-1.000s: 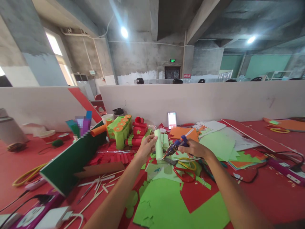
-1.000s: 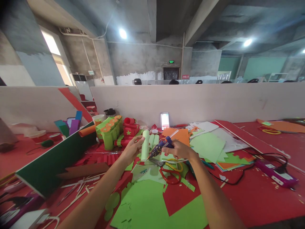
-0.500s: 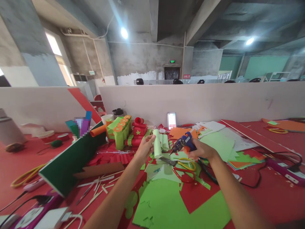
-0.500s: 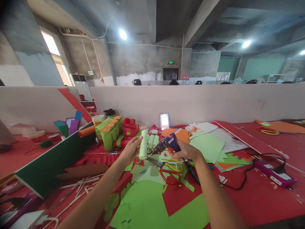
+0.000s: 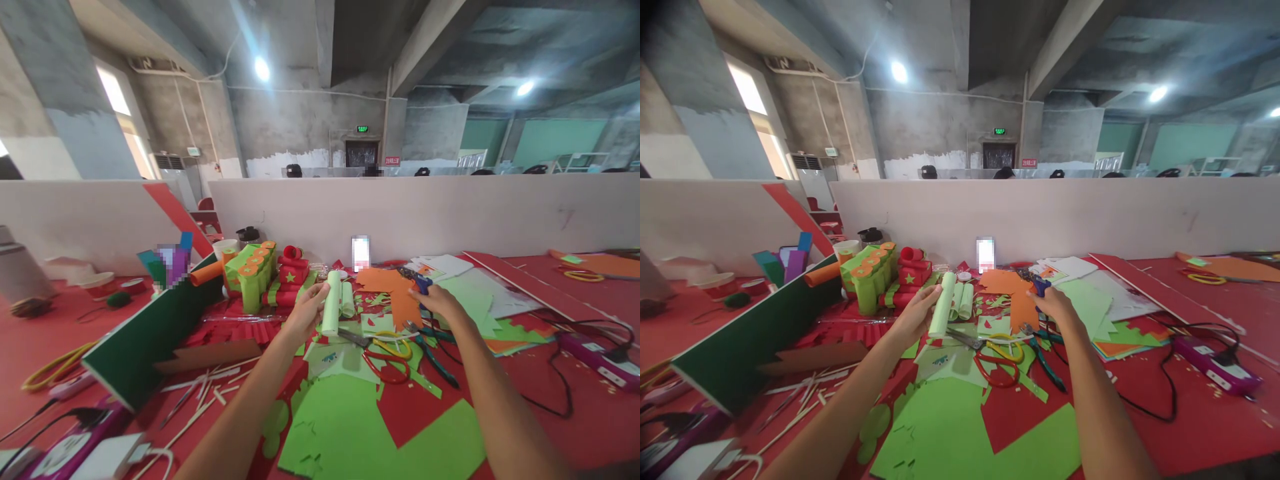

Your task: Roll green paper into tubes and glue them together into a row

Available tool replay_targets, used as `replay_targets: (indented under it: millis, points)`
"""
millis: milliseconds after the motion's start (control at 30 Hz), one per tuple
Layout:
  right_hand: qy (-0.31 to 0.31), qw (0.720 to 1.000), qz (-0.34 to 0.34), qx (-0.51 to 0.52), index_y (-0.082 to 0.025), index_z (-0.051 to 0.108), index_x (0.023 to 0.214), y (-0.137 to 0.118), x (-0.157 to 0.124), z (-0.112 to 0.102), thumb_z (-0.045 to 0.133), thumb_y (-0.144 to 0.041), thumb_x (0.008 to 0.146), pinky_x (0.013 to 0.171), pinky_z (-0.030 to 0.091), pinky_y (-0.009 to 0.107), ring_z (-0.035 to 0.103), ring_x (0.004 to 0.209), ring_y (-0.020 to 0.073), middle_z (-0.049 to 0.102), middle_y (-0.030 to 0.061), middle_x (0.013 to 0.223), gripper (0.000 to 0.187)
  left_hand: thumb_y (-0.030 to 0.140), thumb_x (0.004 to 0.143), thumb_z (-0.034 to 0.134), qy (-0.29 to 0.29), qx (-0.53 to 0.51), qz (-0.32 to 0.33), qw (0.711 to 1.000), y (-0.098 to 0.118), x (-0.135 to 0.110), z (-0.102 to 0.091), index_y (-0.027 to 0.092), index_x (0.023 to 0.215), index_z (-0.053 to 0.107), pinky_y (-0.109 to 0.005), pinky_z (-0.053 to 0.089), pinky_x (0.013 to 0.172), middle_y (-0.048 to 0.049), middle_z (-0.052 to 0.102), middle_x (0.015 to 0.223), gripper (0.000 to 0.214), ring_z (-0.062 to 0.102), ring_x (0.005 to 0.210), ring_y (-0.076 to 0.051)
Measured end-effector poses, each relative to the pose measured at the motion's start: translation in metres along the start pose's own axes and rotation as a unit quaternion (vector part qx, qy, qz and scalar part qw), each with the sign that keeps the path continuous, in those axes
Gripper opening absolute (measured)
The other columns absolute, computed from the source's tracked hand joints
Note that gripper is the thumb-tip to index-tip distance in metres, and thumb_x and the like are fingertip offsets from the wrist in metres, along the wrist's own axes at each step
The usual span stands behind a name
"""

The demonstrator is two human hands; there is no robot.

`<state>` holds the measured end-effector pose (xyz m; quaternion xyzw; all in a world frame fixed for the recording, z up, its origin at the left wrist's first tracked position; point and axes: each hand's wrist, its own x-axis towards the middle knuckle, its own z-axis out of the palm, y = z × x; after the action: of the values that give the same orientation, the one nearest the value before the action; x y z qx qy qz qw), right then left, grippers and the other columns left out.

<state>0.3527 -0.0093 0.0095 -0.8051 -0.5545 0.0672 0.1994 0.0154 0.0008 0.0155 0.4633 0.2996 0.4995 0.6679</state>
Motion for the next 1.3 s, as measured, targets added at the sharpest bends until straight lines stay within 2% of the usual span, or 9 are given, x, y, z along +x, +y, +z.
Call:
replay_targets:
  millis: [133, 500, 633, 700, 800, 900, 1000, 1133, 1300]
  points:
    - [-0.018, 0.998, 0.032, -0.057, -0.013, 0.073, 0.089, 0.009, 0.003, 0.007, 0.065, -0.05, 0.075, 0.072, 0.047, 0.035, 0.068, 0.094, 0.0357, 0.072, 0.0226, 0.093, 0.041, 0.039, 0.073, 0.078, -0.031, -0.003, -0.007, 0.999, 0.002, -0.003, 0.004, 0.016, 0.103, 0.061, -0.023, 0.054, 0.059, -0.0041, 0.067, 0.083, 0.042, 0.068, 0.07, -0.016]
    - [-0.047, 0.994, 0.002, -0.098, -0.018, 0.071, 0.076, 0.017, 0.01, 0.016, 0.073, -0.041, 0.07, 0.061, 0.042, 0.028, 0.069, 0.079, 0.0269, 0.073, 0.012, 0.08, 0.024, 0.044, 0.075, 0.075, -0.049, 0.027, -0.015, 0.998, 0.003, -0.005, 0.006, 0.016, 0.106, 0.059, -0.022, 0.051, 0.058, -0.0039, 0.068, 0.083, 0.045, 0.068, 0.072, -0.017]
    - [0.002, 0.997, -0.016, -0.076, -0.016, 0.069, 0.093, 0.005, 0.011, 0.011, 0.069, -0.043, 0.075, 0.067, 0.043, 0.029, 0.066, 0.089, 0.0274, 0.071, 0.0134, 0.094, 0.032, 0.046, 0.077, 0.072, -0.06, 0.034, -0.029, 0.997, 0.003, -0.007, 0.006, 0.018, 0.109, 0.059, -0.022, 0.051, 0.06, -0.0048, 0.069, 0.088, 0.045, 0.069, 0.075, -0.017]
    - [0.038, 0.996, -0.075, 0.026, -0.016, 0.065, 0.105, -0.012, 0.005, 0.011, 0.065, -0.044, 0.079, 0.073, 0.044, 0.029, 0.063, 0.096, 0.0258, 0.068, 0.0136, 0.104, 0.038, 0.047, 0.077, 0.071, -0.064, 0.037, -0.034, 0.997, 0.003, -0.008, 0.007, 0.018, 0.11, 0.059, -0.022, 0.051, 0.06, -0.0051, 0.069, 0.088, 0.045, 0.069, 0.075, -0.017]
    - [-0.071, 0.917, -0.221, 0.324, -0.019, 0.062, 0.113, -0.046, -0.014, 0.02, 0.062, -0.048, 0.084, 0.075, 0.046, 0.028, 0.061, 0.094, 0.0208, 0.065, 0.0097, 0.109, 0.042, 0.049, 0.078, 0.07, -0.07, 0.042, -0.039, 0.996, 0.003, -0.01, 0.01, 0.017, 0.112, 0.059, -0.021, 0.05, 0.059, -0.0054, 0.069, 0.088, 0.047, 0.068, 0.075, -0.017]
    - [-0.266, 0.776, -0.243, 0.517, -0.023, 0.062, 0.117, -0.079, -0.036, 0.038, 0.065, -0.053, 0.082, 0.063, 0.045, 0.024, 0.06, 0.084, 0.0169, 0.064, 0.0071, 0.109, 0.046, 0.049, 0.08, 0.068, -0.086, 0.05, -0.04, 0.994, 0.003, -0.013, 0.015, 0.017, 0.114, 0.059, -0.019, 0.048, 0.057, -0.005, 0.069, 0.086, 0.047, 0.067, 0.07, -0.014]
    - [-0.349, 0.665, -0.231, 0.618, -0.022, 0.066, 0.109, -0.1, -0.051, 0.056, 0.072, -0.051, 0.077, 0.062, 0.044, 0.024, 0.058, 0.078, 0.0149, 0.064, 0.0056, 0.099, 0.043, 0.049, 0.08, 0.068, -0.098, 0.047, -0.044, 0.993, 0.005, -0.017, 0.019, 0.017, 0.11, 0.06, -0.019, 0.048, 0.058, -0.0039, 0.068, 0.082, 0.045, 0.063, 0.064, -0.011]
    - [-0.354, 0.592, -0.196, 0.697, -0.02, 0.069, 0.095, -0.108, -0.056, 0.069, 0.079, -0.04, 0.074, 0.071, 0.046, 0.026, 0.055, 0.072, 0.0116, 0.062, 0.0007, 0.085, 0.031, 0.048, 0.077, 0.072, -0.083, 0.036, -0.055, 0.994, 0.007, -0.021, 0.024, 0.017, 0.098, 0.059, -0.018, 0.048, 0.055, -0.0018, 0.067, 0.074, 0.039, 0.062, 0.059, -0.01]
    - [-0.362, 0.556, -0.168, 0.73, -0.019, 0.067, 0.087, -0.109, -0.056, 0.072, 0.084, -0.035, 0.069, 0.061, 0.044, 0.022, 0.048, 0.062, 0.0087, 0.056, -0.0037, 0.069, 0.03, 0.044, 0.077, 0.072, -0.064, 0.022, -0.075, 0.995, 0.006, -0.023, 0.025, 0.018, 0.098, 0.058, -0.019, 0.05, 0.056, -0.0029, 0.069, 0.078, 0.036, 0.067, 0.066, -0.014]
